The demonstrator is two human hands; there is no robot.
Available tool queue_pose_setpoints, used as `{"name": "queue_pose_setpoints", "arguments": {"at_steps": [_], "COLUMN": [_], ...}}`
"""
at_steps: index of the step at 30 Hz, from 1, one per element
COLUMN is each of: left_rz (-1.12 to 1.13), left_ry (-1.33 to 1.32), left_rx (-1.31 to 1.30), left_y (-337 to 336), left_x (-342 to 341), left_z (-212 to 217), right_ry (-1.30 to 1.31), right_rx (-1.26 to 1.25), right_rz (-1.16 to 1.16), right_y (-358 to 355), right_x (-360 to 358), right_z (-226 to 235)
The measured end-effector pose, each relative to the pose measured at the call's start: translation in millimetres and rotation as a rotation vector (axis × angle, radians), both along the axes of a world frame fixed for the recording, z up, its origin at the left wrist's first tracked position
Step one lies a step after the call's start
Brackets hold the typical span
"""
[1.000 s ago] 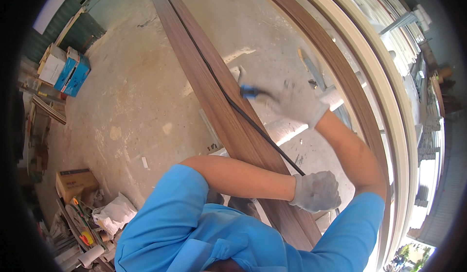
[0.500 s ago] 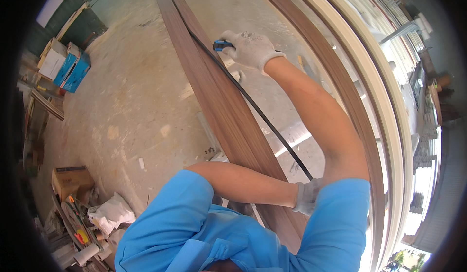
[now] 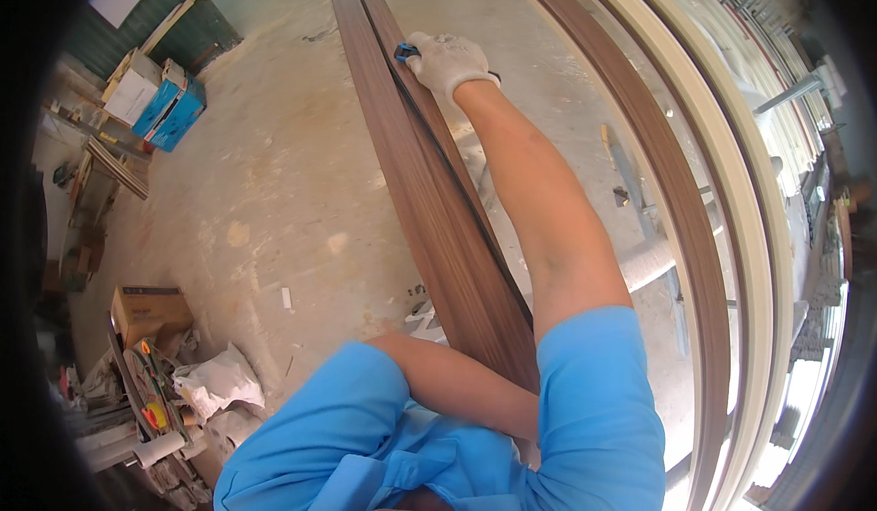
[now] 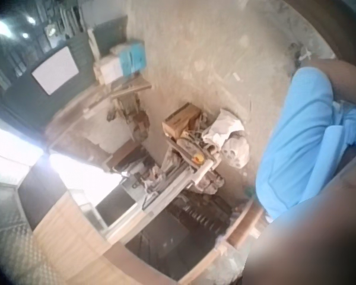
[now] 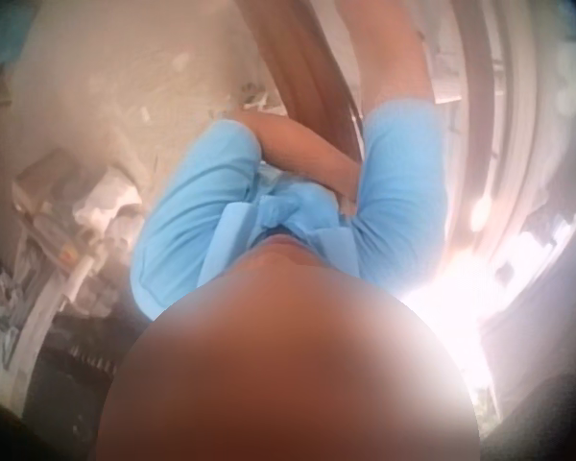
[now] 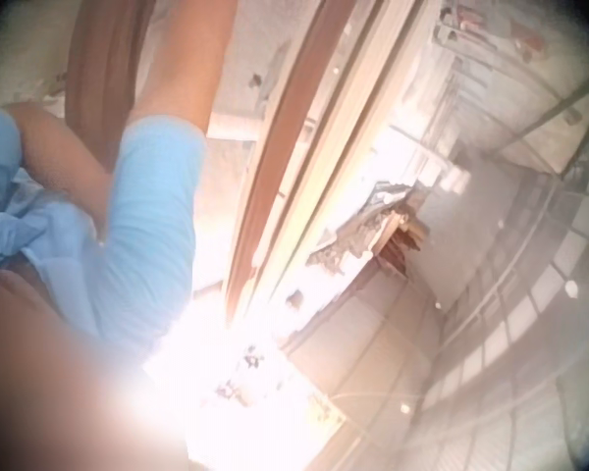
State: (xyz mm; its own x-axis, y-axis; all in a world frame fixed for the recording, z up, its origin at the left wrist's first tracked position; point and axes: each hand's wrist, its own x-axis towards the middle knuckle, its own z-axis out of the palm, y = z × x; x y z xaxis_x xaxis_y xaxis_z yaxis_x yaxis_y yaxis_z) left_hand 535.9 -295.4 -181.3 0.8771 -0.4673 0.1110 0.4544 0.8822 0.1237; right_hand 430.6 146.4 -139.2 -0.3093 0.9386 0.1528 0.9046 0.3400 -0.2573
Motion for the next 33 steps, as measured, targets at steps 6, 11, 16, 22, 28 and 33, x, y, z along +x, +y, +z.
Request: {"name": "queue_pose_setpoints", "arguments": {"at_steps": [6,11,16,22,28,33], "left_rz": [0.016,0.003,-0.035,0.475,0.631,0.122], "left_ry": [-0.005,0.112,0.204,-0.174,-0.432,0.4], "left_rx": [-0.072,-0.153,-0.237,0.47,0.42,-0.157], "left_y": [3,24,34,18,18,38], "left_x": [5,-1,-1,8,13,5], "left_z": [11,6,15,-6,-20,18], "right_ry": [-0.223,-0.285,-0.31,-0.337,-0.3,-0.277], "right_rx": [0.046,-0.021,0.038,0.042,0.08,0.16], "right_rz": [0.167,0.256,0.353,0.402,0.436,0.428], "right_y": [3,-41,-77,-101,-114,-124], "right_x": [-6,25,47,63,74,84], "right_z": [10,14,10,7,-2,-13]}}
